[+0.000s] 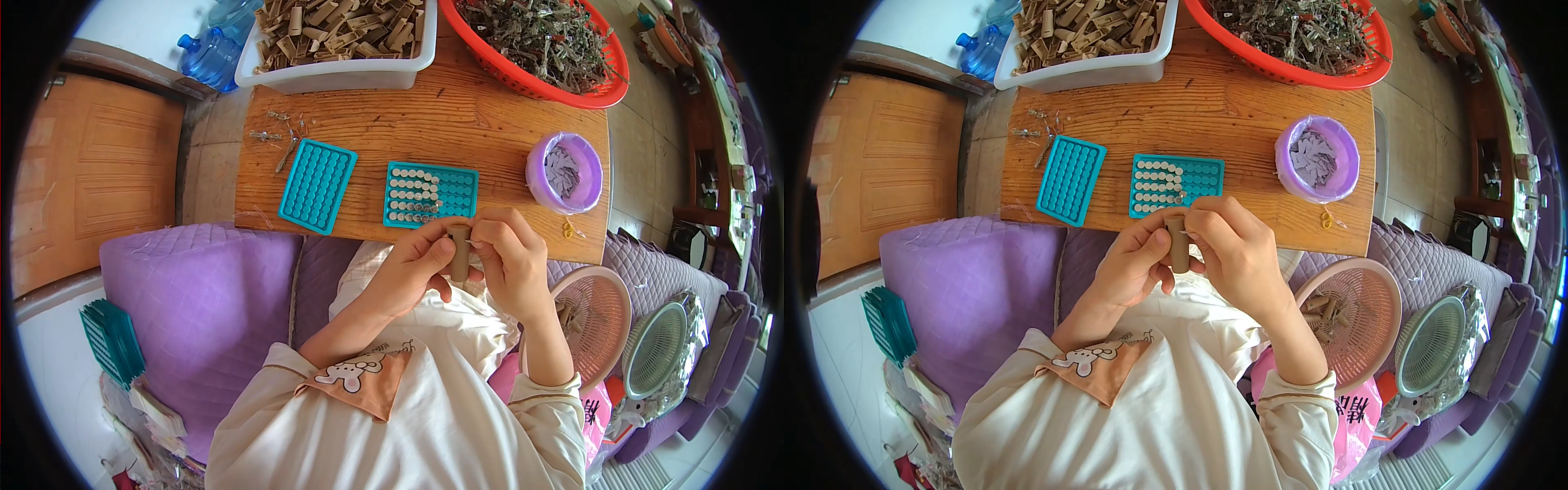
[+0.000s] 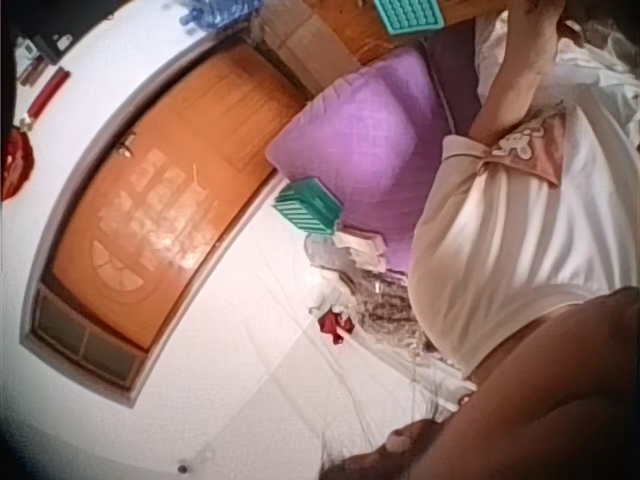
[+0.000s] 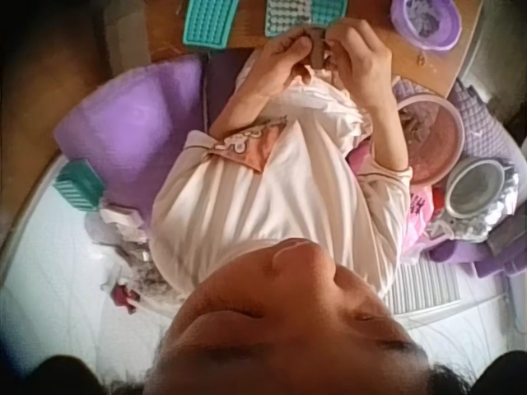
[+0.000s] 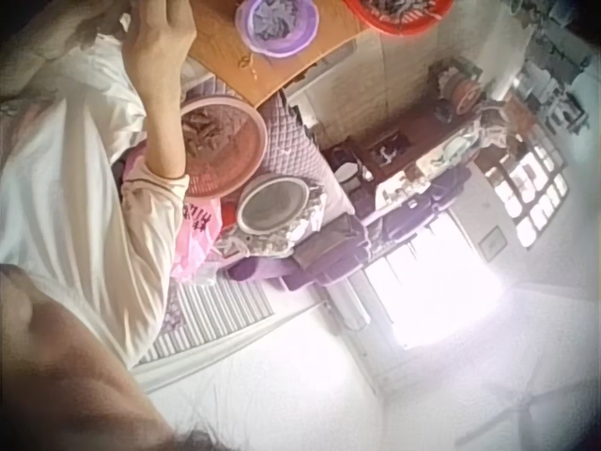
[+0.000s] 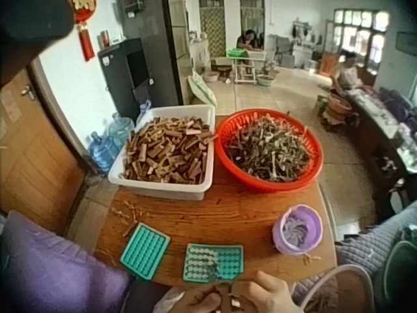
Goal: The person assembles small electronic components and metal parts by hand, placing them into a plastic tray.
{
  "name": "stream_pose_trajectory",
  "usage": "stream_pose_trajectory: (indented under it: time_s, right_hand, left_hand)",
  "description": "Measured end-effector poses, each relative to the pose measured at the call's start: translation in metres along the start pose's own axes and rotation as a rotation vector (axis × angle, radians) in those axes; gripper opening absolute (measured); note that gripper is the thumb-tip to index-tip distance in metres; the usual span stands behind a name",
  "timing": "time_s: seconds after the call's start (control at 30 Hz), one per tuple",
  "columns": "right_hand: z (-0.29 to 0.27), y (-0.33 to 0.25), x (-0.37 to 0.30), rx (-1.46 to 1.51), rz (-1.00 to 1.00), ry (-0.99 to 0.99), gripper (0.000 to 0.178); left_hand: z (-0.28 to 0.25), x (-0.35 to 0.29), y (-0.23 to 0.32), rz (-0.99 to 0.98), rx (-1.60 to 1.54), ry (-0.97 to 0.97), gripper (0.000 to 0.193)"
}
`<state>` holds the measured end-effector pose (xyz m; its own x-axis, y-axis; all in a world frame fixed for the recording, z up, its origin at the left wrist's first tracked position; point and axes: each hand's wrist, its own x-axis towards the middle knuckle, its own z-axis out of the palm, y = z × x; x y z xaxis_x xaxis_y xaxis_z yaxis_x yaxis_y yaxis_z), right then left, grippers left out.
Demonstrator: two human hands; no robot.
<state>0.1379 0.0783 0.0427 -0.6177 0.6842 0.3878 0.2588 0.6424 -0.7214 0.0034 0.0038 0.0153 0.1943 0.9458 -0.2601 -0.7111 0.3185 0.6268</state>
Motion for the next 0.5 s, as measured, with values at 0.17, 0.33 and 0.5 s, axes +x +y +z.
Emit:
stream_pose_trajectory:
  time_s: [0.17,0.33,0.5]
  right_hand:
    - [0.008,-0.001,-0.008,0.475,0.331,0.204,0.01]
    - [0.003,-0.003,-0.034,1.067,0.787,-0.067,0.031]
    - [0.008,-0.025,-0.032,1.592,0.832,-0.133,0.045]
  left_hand:
    - [-0.002,-0.003,0.002,0.119,0.118,0.009,0.034]
    - [-0.006,-0.014,0.001,0.563,0.549,-0.029,0.029]
    - [-0.007,-0.018,-0.002,0.799,0.856,-0.129,0.025]
